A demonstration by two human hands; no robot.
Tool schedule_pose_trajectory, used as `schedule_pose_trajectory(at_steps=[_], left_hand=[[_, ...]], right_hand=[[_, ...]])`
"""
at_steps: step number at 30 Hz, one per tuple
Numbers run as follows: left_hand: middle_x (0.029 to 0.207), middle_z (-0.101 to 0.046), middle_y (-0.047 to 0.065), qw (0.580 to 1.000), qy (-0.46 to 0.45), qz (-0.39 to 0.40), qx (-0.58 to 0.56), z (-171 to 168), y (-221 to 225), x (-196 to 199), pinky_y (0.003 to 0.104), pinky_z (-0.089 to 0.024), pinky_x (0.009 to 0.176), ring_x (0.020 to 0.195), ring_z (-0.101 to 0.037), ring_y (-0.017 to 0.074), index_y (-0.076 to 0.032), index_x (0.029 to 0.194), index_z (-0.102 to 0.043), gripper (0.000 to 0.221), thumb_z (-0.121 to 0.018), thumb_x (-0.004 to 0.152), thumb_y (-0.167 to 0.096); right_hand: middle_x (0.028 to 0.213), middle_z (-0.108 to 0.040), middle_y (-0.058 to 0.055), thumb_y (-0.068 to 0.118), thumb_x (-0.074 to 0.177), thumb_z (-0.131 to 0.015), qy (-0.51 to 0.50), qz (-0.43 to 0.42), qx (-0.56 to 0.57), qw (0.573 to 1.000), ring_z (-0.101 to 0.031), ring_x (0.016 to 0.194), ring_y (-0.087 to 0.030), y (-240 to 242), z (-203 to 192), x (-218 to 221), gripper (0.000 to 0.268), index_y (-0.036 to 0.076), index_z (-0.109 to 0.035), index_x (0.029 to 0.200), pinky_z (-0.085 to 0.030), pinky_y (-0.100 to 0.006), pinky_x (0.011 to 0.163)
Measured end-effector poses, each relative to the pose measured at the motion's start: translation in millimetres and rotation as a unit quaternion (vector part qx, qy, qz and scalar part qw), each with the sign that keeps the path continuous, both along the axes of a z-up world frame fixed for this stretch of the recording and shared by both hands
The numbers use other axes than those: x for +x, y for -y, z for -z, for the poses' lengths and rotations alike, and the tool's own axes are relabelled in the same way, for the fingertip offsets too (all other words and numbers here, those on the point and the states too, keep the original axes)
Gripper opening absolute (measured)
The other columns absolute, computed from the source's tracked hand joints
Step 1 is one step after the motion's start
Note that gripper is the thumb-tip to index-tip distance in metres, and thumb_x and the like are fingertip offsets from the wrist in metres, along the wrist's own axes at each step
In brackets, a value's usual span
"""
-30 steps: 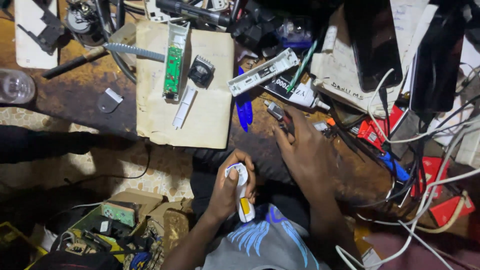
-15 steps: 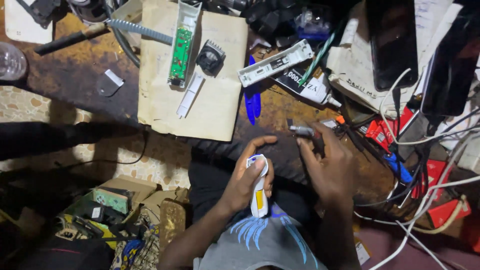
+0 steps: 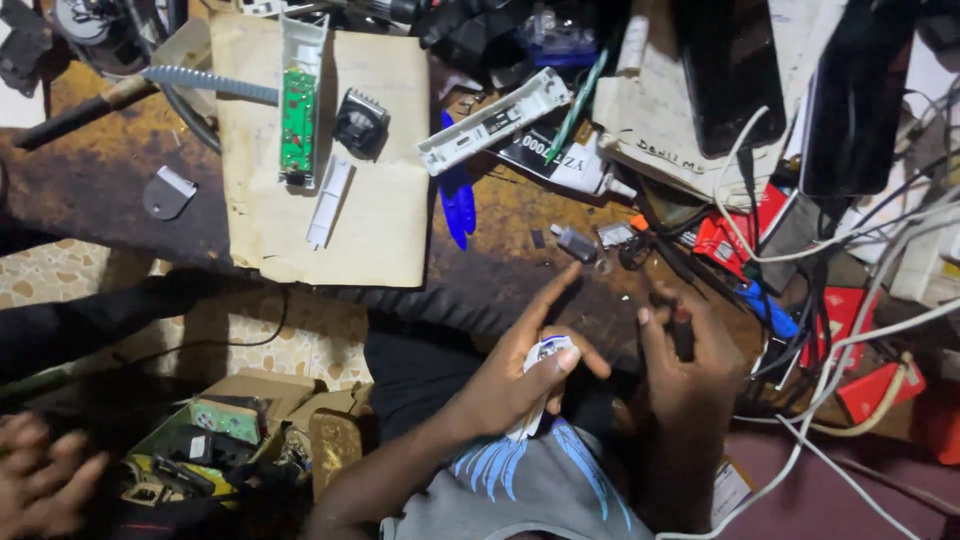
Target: The person is disassembling and inspecting a small electronic device, possibly a hair clipper, using a screwdriver on a cluttered workbench.
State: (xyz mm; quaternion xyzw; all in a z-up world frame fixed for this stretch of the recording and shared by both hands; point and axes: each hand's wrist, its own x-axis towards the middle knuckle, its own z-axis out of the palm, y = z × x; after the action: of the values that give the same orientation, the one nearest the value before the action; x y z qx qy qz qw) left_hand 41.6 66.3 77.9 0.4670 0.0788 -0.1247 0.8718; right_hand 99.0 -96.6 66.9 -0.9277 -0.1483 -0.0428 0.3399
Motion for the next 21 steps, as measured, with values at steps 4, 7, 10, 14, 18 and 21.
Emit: schedule_pose_trajectory(at_steps=[4,7,10,14,18,21], left_hand=[[0.098,-0.059,0.013,1.000,0.022,0.002,0.018,6,4,7,0.018,-0.046,0.041,0.043,-0.042,0.0042,-0.014,0.141,-0.001,0.076,-0.043,0.084,-0.040],[0.101,-0.058,0.015,1.000,0.019,-0.012,0.000,13,6,9,0.020,-0.042,0.035,0.038,-0.045,0.0096,-0.012,0.141,0.001,0.080,-0.043,0.082,-0.045],[0.111,-0.056,0.017,0.999,0.013,-0.042,-0.025,9,2,11,0.019,-0.042,0.037,0.040,-0.050,0.0103,-0.018,0.141,-0.003,0.073,-0.044,0.084,-0.040],[0.126,-0.046,0.019,0.998,0.018,-0.058,-0.032,12,-1,15,0.019,-0.044,0.039,0.041,-0.052,0.0109,-0.015,0.140,-0.005,0.073,-0.045,0.084,-0.041],[0.127,-0.045,0.023,0.997,0.010,-0.043,-0.058,10,-3,23,0.018,-0.042,0.035,0.040,-0.052,0.0114,-0.016,0.139,-0.009,0.069,-0.043,0.084,-0.040],[0.125,-0.047,0.020,0.996,0.006,-0.021,-0.087,15,0,27,0.018,-0.043,0.035,0.041,-0.052,0.0101,-0.018,0.141,-0.007,0.068,-0.042,0.086,-0.038]], right_hand=[[0.075,-0.059,-0.011,0.000,0.079,-0.062,0.009,-0.021,0.005,1.000,-0.055,0.068,-0.022,-3,-13,20,0.016,-0.001,-0.061,0.095,-0.043,-0.033,0.070],[0.101,-0.064,-0.009,0.009,0.075,-0.071,0.030,-0.014,-0.074,0.997,-0.061,0.087,-0.022,-11,-15,31,0.034,0.005,-0.060,0.107,-0.045,-0.032,0.074],[0.091,-0.059,-0.010,0.009,0.073,-0.071,-0.044,-0.045,-0.016,0.998,-0.057,0.082,-0.021,-19,-14,40,0.041,0.005,-0.054,0.111,-0.043,-0.031,0.075],[0.093,-0.060,-0.010,0.012,0.074,-0.071,-0.050,-0.027,-0.042,0.997,-0.058,0.082,-0.022,-16,-11,39,0.036,0.006,-0.056,0.106,-0.044,-0.031,0.069],[0.082,-0.058,-0.003,0.003,0.075,-0.068,-0.105,0.013,0.024,0.994,-0.050,0.066,-0.009,-1,-18,32,0.035,0.005,-0.057,0.108,-0.040,-0.021,0.066],[0.088,-0.060,-0.006,0.003,0.073,-0.067,-0.163,0.041,0.053,0.984,-0.055,0.080,-0.011,14,-16,28,0.038,0.004,-0.056,0.109,-0.044,-0.022,0.074]])
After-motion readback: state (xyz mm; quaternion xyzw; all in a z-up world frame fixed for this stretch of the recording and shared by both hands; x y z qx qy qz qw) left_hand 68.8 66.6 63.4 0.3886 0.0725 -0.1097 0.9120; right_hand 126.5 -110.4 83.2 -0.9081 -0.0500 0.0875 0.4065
